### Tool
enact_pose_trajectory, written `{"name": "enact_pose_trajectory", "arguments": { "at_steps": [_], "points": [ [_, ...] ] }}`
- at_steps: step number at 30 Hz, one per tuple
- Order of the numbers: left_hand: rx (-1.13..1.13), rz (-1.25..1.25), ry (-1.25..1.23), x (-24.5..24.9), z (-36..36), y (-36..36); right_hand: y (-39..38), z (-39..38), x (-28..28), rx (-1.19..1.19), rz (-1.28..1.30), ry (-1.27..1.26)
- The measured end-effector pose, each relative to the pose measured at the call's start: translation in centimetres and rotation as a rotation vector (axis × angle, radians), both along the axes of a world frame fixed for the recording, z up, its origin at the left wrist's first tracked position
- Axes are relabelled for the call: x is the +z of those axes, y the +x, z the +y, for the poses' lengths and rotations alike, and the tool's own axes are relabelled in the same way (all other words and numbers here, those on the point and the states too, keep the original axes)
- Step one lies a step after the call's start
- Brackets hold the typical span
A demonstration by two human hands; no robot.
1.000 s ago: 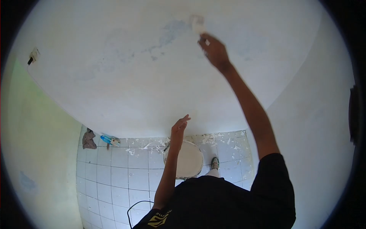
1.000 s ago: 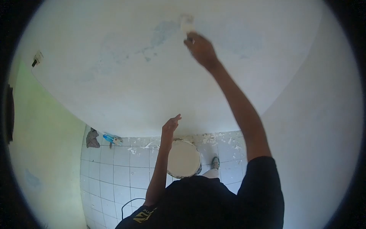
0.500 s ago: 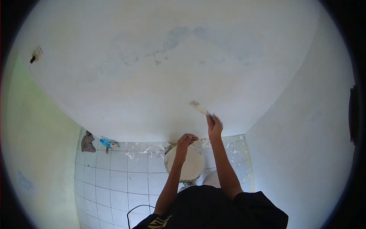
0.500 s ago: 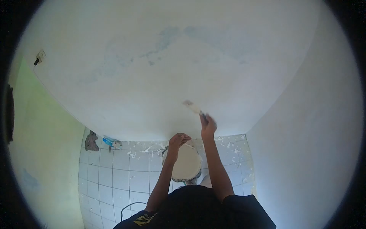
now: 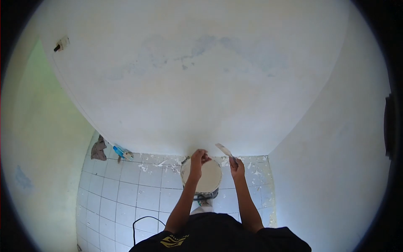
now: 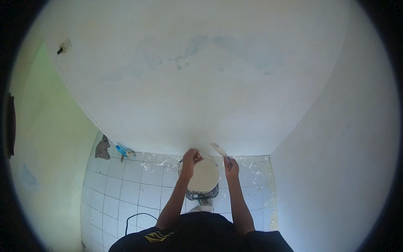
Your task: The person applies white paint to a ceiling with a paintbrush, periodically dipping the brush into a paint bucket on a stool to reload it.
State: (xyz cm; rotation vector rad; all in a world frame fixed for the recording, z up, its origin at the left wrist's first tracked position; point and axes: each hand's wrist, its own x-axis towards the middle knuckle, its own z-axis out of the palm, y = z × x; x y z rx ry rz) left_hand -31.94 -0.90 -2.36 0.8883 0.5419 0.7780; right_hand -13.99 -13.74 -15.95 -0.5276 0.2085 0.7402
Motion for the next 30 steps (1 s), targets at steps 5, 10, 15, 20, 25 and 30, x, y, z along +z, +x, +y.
{"name": "enact_pose_trajectory", "arguments": {
  "at_steps": [5, 10, 15, 20, 25, 30],
  "points": [
    [-0.056, 0.004, -0.166, -3.8, -5.5, -4.0, -5.0, -7.9, -2.1, -0.086, -0.156, 0.022],
    [-0.155, 0.103, -0.3, -6.5, -11.5, -8.9, -11.8, -15.3, -2.1, -0.225, 0.019, -0.102],
    [-0.178, 0.146, -0.358, -7.2, -13.7, -11.8, -11.9, -19.3, -4.8, -0.282, 0.322, -0.039],
    [-0.179, 0.157, -0.274, -5.4, -13.3, -13.2, -11.4, -20.1, -3.8, -0.258, 0.403, 0.084],
    [-0.172, 0.188, -0.289, -4.7, -12.2, -13.0, -11.0, -20.2, -1.8, -0.261, 0.399, 0.099],
    [-0.17, 0.172, -0.283, -4.8, -10.5, -13.1, -10.5, -19.4, -0.1, -0.229, 0.272, 0.065]
  ]
}}
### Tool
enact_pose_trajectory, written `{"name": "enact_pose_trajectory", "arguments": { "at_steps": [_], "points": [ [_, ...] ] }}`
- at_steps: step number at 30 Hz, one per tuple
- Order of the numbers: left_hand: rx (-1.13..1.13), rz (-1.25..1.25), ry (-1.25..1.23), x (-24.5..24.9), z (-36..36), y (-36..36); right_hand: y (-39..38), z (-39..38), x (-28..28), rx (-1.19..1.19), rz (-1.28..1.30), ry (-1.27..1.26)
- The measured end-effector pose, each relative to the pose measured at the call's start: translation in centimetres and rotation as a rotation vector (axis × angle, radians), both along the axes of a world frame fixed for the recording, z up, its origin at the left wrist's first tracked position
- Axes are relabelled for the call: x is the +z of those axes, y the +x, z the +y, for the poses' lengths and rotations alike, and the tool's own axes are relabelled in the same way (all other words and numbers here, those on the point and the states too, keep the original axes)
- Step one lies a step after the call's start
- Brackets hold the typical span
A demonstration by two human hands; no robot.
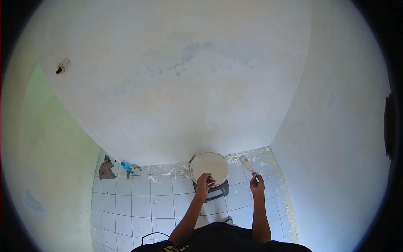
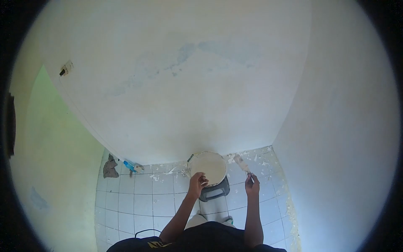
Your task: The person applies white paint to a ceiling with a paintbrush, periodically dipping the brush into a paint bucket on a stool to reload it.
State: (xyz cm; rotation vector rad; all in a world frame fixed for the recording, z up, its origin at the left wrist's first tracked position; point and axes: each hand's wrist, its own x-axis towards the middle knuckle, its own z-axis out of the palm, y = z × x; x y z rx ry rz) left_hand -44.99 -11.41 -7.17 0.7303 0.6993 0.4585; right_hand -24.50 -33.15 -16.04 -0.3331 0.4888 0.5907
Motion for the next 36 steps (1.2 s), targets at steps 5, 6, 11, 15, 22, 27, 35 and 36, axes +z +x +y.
{"name": "enact_pose_trajectory", "arguments": {
  "at_steps": [5, 6, 11, 15, 22, 27, 35, 36],
  "points": [
    [0.011, -0.015, 0.054, 0.9, 3.5, -1.1, 0.0, 2.4, 0.0, 0.026, -0.049, -0.042],
    [0.014, -0.008, 0.045, 1.0, 4.5, -1.4, -0.5, 3.2, 0.1, 0.03, -0.042, -0.051],
    [0.058, 0.007, 0.038, 0.2, 9.0, -1.7, -2.9, 7.5, 0.5, 0.075, -0.037, -0.153],
    [0.098, 0.04, -0.004, -1.3, 11.1, -1.6, -3.6, 9.5, -1.4, 0.156, -0.126, -0.235],
    [0.234, 0.264, 0.16, -8.4, 17.6, 0.0, -0.9, 16.7, -2.7, 0.372, -0.368, -0.738],
    [0.081, 0.546, 0.316, -15.3, 17.3, -0.3, 1.4, 23.6, -7.7, 0.579, -0.635, -0.732],
    [-0.264, 0.89, 0.706, -21.9, 13.6, 0.0, -0.6, 29.1, -13.8, 0.818, -0.861, -0.91],
    [-0.274, 0.856, 0.749, -22.5, 13.2, -0.1, -0.8, 29.3, -14.4, 0.831, -0.851, -0.911]
  ]
}}
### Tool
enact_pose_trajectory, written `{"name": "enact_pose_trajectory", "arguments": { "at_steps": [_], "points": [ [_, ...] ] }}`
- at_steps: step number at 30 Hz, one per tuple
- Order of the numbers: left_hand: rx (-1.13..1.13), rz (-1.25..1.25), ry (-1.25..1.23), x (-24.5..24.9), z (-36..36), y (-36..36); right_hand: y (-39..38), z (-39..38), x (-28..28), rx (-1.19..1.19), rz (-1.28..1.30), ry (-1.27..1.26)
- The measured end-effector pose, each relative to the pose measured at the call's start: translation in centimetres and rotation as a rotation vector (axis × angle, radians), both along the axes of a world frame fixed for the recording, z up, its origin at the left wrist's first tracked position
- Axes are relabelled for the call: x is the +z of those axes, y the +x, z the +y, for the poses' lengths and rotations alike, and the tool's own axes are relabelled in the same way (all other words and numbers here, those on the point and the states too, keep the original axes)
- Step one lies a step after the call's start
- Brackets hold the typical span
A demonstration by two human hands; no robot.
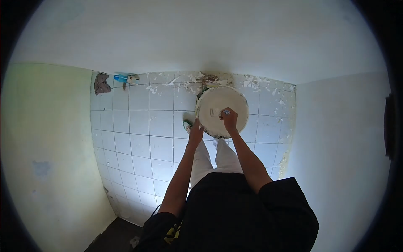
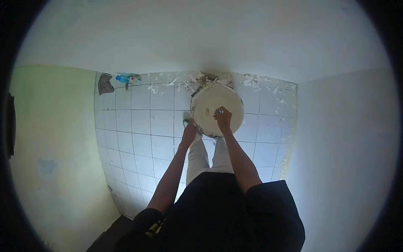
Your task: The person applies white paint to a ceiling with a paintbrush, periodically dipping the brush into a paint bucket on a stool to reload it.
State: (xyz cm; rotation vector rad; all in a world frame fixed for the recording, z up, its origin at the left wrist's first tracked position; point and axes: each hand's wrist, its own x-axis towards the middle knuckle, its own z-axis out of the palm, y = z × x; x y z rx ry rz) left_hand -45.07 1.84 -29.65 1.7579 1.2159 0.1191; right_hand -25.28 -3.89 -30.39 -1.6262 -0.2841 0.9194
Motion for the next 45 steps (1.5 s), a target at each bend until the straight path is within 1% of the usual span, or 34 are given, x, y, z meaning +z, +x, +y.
{"name": "enact_pose_trajectory", "arguments": {
  "at_steps": [1, 2, 4, 8, 9, 10, 11, 13, 15, 17, 18, 20, 21, 23, 26, 29, 30, 31, 32, 33, 34, 35, 36, 37, 39, 42, 43, 44, 45],
  "points": [
    [-0.062, 0.072, 0.039, -0.6, -0.4, 0.0, 0.0, 0.2, -0.5, 0.025, -0.048, -0.032],
    [-0.055, 0.081, 0.032, -1.2, -0.7, -0.1, -0.2, 0.3, -1.1, 0.053, -0.095, -0.065],
    [-0.083, 0.031, 0.138, -0.5, -1.2, 0.1, -0.6, 0.3, -2.1, 0.056, -0.085, -0.078],
    [-0.058, 0.044, 0.09, 0.8, -1.5, 0.6, -1.5, 0.3, -3.5, 0.014, -0.036, -0.049],
    [-0.093, 0.056, 0.125, 0.6, -1.4, 0.6, -1.7, 0.3, -4.2, 0.011, -0.03, -0.048],
    [-0.128, 0.068, 0.159, 0.5, -1.4, 0.4, -1.9, 0.2, -4.8, 0.032, -0.079, -0.049],
    [-0.13, 0.074, 0.158, 0.3, -1.4, 0.3, -2.1, 0.0, -5.6, 0.054, -0.129, -0.05],
    [-0.148, 0.127, 0.066, 0.9, -0.9, 0.4, -2.5, -0.1, -6.3, 0.069, -0.157, -0.045],
    [-0.149, 0.139, 0.028, 1.0, -0.4, 0.5, -3.0, -0.1, -6.8, 0.085, -0.185, -0.04],
    [-0.152, 0.146, -0.013, 1.0, -0.1, 0.4, -3.1, -0.2, -7.1, 0.027, -0.001, 0.015],
    [-0.153, 0.123, -0.011, 0.8, -0.1, 0.2, -3.0, -0.2, -7.0, 0.025, 0.0, 0.012],
    [-0.157, 0.097, -0.01, 0.5, -0.1, 0.2, -2.4, -0.2, -6.8, -0.048, 0.279, 0.025],
    [-0.148, 0.114, -0.034, 0.7, -0.1, 0.3, -1.9, -0.3, -6.8, -0.051, 0.276, 0.024],
    [-0.141, 0.13, -0.058, 1.3, -0.2, 0.7, -0.7, -0.6, -6.6, -0.179, 0.471, 0.099],
    [-0.136, 0.116, 0.01, 0.8, -0.6, 0.4, 0.8, -0.9, -5.7, -0.223, 0.491, 0.068],
    [-0.078, 0.014, 0.046, 0.7, -0.5, 0.3, 2.3, -1.9, -5.6, -0.219, 0.513, 0.101],
    [0.064, -0.018, -0.055, 1.3, -0.4, 0.5, 2.7, -2.2, -4.5, -0.218, 0.499, 0.12],
    [0.199, -0.058, -0.155, 2.0, -0.2, 0.7, 3.1, -2.8, -2.8, -0.239, 0.55, 0.134],
    [0.157, -0.113, 0.021, 0.2, -0.2, 0.0, 3.7, -3.3, -1.2, -0.261, 0.594, 0.159],
    [0.113, -0.178, 0.203, -2.8, 0.0, -1.0, 4.1, -3.9, -0.2, -0.289, 0.632, 0.223],
    [0.089, -0.195, 0.293, -4.7, 0.2, -1.8, 4.5, -4.4, 0.9, -0.316, 0.665, 0.297],
    [0.065, -0.215, 0.386, -5.6, 0.6, -2.1, 5.1, -4.9, 2.8, -0.325, 0.681, 0.356],
    [0.166, -0.276, 0.253, -4.2, 1.2, -1.5, 5.7, -5.4, 5.2, -0.331, 0.697, 0.418],
    [0.259, -0.329, 0.11, -1.5, 1.6, -0.6, 6.1, -6.0, 7.4, -0.356, 0.687, 0.473],
    [0.545, -0.432, -0.347, 5.1, 1.9, 2.2, 8.1, -5.8, 11.8, -0.384, 0.653, 0.567],
    [0.489, -0.503, -0.367, 8.3, 3.8, 5.1, 11.6, -4.0, 17.7, -0.577, 0.459, 0.814],
    [0.489, -0.517, -0.366, 9.4, 4.3, 6.4, 12.8, -3.0, 22.0, -0.62, 0.366, 0.858],
    [0.474, -0.523, -0.362, 10.5, 4.8, 7.5, 14.5, -1.9, 24.6, -0.654, 0.254, 0.911],
    [0.46, -0.585, -0.354, 11.6, 5.2, 8.5, 16.0, -0.8, 27.8, -0.658, 0.121, 0.964]
  ]
}}
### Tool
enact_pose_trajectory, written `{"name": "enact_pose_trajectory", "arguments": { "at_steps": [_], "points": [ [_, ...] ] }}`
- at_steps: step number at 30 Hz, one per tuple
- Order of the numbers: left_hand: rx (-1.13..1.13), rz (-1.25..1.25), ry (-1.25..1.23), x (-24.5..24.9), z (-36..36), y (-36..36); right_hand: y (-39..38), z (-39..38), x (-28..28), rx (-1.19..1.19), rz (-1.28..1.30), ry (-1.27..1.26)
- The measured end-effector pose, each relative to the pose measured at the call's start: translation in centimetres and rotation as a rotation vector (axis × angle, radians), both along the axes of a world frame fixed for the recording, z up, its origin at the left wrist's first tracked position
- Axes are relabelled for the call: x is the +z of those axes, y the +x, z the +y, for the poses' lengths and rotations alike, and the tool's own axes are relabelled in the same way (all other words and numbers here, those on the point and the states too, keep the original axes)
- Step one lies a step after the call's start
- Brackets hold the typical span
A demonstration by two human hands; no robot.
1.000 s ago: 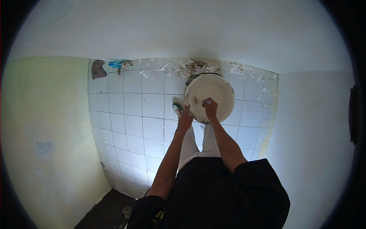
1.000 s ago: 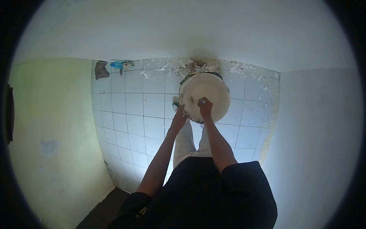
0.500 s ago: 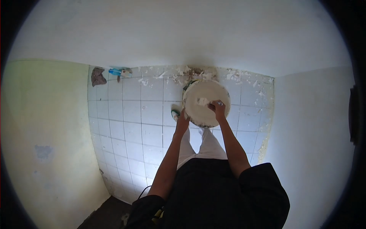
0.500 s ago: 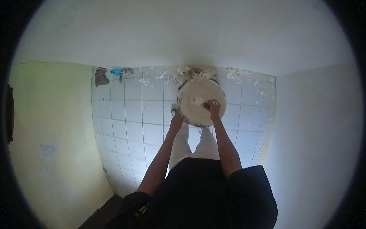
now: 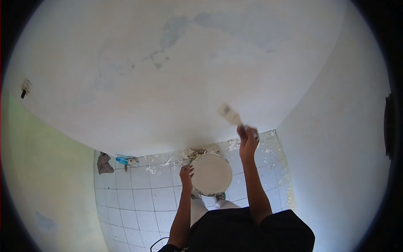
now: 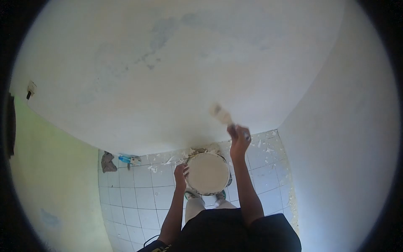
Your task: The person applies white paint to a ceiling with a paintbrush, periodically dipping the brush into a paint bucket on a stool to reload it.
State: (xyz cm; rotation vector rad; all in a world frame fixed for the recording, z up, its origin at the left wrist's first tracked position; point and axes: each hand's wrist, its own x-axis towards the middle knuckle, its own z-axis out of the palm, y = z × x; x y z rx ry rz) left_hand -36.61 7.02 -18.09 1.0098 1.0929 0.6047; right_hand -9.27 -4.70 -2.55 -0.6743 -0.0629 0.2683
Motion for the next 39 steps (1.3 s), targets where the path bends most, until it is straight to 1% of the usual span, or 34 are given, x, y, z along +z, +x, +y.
{"name": "enact_pose_trajectory", "arguments": {
  "at_steps": [1, 2, 3, 6, 10, 11, 13, 15, 18, 22, 25, 32, 33, 35, 37, 39],
  "points": [
    [0.003, -0.056, 0.021, 1.2, 0.4, 0.9, 1.8, 1.3, 2.2, -0.093, -0.045, -0.008],
    [-0.002, -0.086, 0.035, 3.3, 0.5, 1.8, 2.8, 2.4, 5.7, -0.165, -0.119, 0.008],
    [-0.007, -0.088, 0.039, 4.7, 0.5, 2.4, 4.3, 3.7, 7.9, -0.215, -0.116, 0.027],
    [-0.012, -0.15, 0.066, 7.4, 1.0, 3.8, 6.9, 6.9, 13.8, -0.288, -0.25, 0.103],
    [0.001, -0.202, 0.102, 9.3, 1.4, 4.3, 8.8, 10.1, 17.9, -0.304, -0.331, 0.148],
    [0.006, -0.228, 0.106, 9.8, 1.5, 4.3, 8.8, 10.6, 18.7, -0.341, -0.353, 0.146],
    [0.026, -0.232, 0.114, 9.9, 1.7, 4.0, 8.6, 10.7, 19.6, -0.374, -0.373, 0.145],
    [0.045, -0.232, 0.115, 10.3, 2.3, 3.5, 8.7, 11.1, 20.0, -0.472, -0.401, 0.092],
    [0.108, -0.257, 0.128, 10.9, 2.7, 2.8, 9.3, 11.3, 19.9, -0.495, -0.413, 0.075],
    [0.119, -0.235, 0.136, 10.0, 2.8, 1.5, 9.4, 11.7, 19.5, -0.498, -0.407, 0.075],
    [0.126, -0.226, 0.159, 9.9, 1.9, 1.0, 8.9, 11.9, 19.5, -0.498, -0.439, 0.121],
    [0.155, -0.198, 0.179, 9.5, -0.8, 0.5, 7.8, 11.5, 20.2, -0.414, -0.498, 0.209],
    [0.155, -0.197, 0.176, 9.6, -0.5, 0.2, 7.2, 12.3, 20.7, -0.413, -0.498, 0.207],
    [0.161, -0.19, 0.152, 10.3, 2.1, -1.0, 4.7, 16.4, 22.4, -0.346, -0.543, 0.218],
    [0.159, -0.197, 0.15, 10.3, 2.6, -0.9, 3.6, 18.4, 22.6, -0.308, -0.561, 0.224],
    [0.153, -0.204, 0.149, 10.6, 2.7, -0.3, 2.9, 19.4, 22.9, -0.305, -0.652, 0.134]
  ]
}}
